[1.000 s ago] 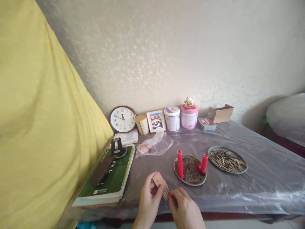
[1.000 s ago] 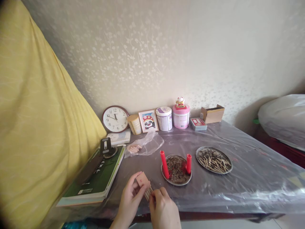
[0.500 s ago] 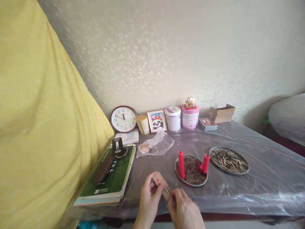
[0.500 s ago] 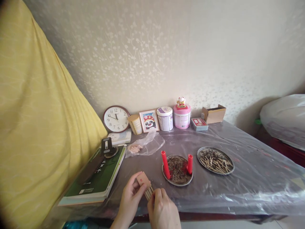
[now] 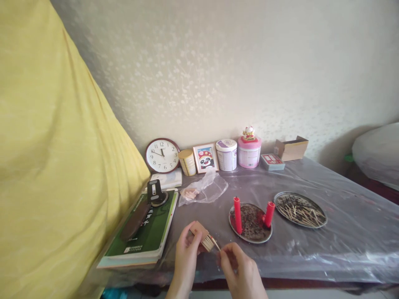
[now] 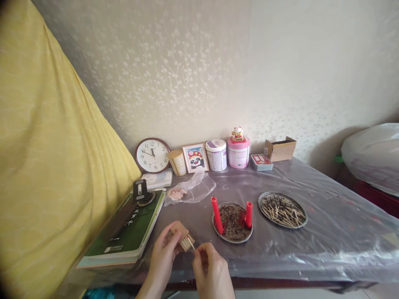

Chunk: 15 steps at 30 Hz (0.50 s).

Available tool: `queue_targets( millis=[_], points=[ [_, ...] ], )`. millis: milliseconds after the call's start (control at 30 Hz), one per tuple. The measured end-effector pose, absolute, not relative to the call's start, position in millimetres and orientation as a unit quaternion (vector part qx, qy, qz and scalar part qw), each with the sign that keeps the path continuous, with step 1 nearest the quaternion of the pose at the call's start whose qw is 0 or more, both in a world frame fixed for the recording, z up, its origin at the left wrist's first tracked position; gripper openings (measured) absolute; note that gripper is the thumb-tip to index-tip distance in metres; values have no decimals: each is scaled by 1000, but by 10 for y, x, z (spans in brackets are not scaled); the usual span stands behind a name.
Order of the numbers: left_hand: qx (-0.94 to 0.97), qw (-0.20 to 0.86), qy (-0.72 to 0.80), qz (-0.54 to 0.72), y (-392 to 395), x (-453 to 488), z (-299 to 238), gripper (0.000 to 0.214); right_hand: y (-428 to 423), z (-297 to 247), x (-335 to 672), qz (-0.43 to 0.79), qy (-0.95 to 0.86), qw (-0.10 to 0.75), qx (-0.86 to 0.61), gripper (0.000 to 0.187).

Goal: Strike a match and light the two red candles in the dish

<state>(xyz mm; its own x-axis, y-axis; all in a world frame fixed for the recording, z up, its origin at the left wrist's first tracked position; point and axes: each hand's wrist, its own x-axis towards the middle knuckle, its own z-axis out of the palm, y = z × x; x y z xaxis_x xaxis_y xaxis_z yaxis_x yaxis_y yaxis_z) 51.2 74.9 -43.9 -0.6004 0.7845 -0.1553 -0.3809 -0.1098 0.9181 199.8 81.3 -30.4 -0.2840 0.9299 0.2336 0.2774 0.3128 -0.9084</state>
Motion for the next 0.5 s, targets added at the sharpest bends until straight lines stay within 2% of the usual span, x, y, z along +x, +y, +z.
queue_targets(
  millis=[167,500],
  points=[
    [234,446,509,698,732,679,-409,46,785,-241,1938,466,-636,450,-420,36],
    [216,500,449,709,690,643,-395,41,806,-197,1985,475,-677,419,-375,20]
  ],
)
